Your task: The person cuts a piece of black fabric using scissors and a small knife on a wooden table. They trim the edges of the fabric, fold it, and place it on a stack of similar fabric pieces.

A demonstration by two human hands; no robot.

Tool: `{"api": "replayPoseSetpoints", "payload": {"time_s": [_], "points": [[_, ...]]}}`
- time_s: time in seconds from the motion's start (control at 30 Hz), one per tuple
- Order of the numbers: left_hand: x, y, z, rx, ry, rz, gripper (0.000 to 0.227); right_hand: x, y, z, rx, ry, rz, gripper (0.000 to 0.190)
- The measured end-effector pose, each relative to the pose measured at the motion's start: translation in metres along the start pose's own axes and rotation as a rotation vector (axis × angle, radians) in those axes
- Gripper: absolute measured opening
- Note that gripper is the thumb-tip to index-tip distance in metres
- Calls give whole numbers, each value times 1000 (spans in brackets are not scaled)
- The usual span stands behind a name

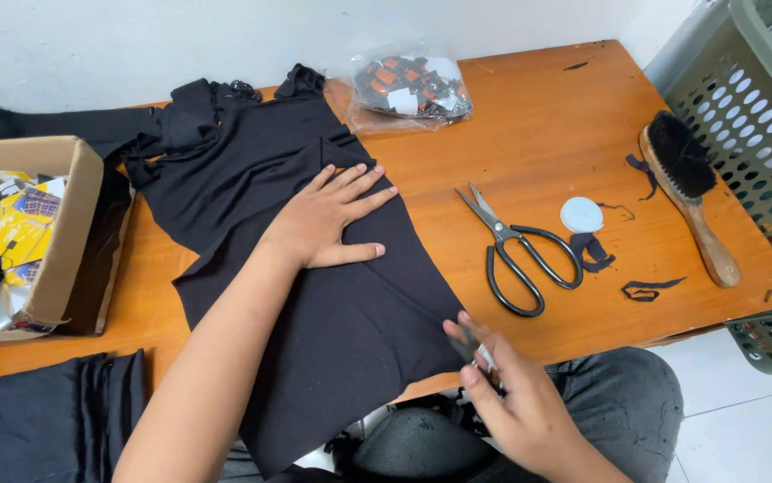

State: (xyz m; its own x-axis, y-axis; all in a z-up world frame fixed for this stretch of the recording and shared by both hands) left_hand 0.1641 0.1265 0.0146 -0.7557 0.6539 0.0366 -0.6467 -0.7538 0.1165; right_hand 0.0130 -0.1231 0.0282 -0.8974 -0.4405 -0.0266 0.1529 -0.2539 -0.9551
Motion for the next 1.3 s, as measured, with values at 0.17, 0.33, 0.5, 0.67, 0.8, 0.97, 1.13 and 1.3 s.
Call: {"api": "replayPoseSetpoints", "payload": {"time_s": [0.17,0.33,0.5,0.67,0.8,0.97,1.13,1.3], "points": [[-8,-17,2,-106,-20,3,71,9,12,5,675,-71,255,33],[-5,-9,5,-308,188,-103,66,7,13,4,685,19,329,23],[6,41,14,-398,517,-184,36,4,15,7,707,57,365,30],[6,70,-16,82,294,39,45,0,16,6,774,88,433,33],[9,68,-14,33,293,51,52,7,18,10,748,85,425,30],[11,72,-8,0,249,32,60,12,17,11,625,143,360,35],[13,75,-3,88,219,29,71,13,24,15,581,140,374,35],[13,74,-8,78,236,46,76,13,24,14,592,161,365,41]]}}
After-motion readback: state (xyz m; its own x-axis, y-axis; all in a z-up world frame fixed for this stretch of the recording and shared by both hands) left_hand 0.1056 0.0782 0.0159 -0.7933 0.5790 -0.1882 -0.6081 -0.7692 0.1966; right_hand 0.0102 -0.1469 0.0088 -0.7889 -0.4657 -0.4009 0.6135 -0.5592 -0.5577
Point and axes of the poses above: each hand's wrist, its own x-axis away from the middle knuckle, its own z-axis out of the back of the hand, y = z × x, the point moved 1 cm from there along -x, towards the middle knuckle, and after that the axes turned 5 degrees about -y, right-handed, at the moved point
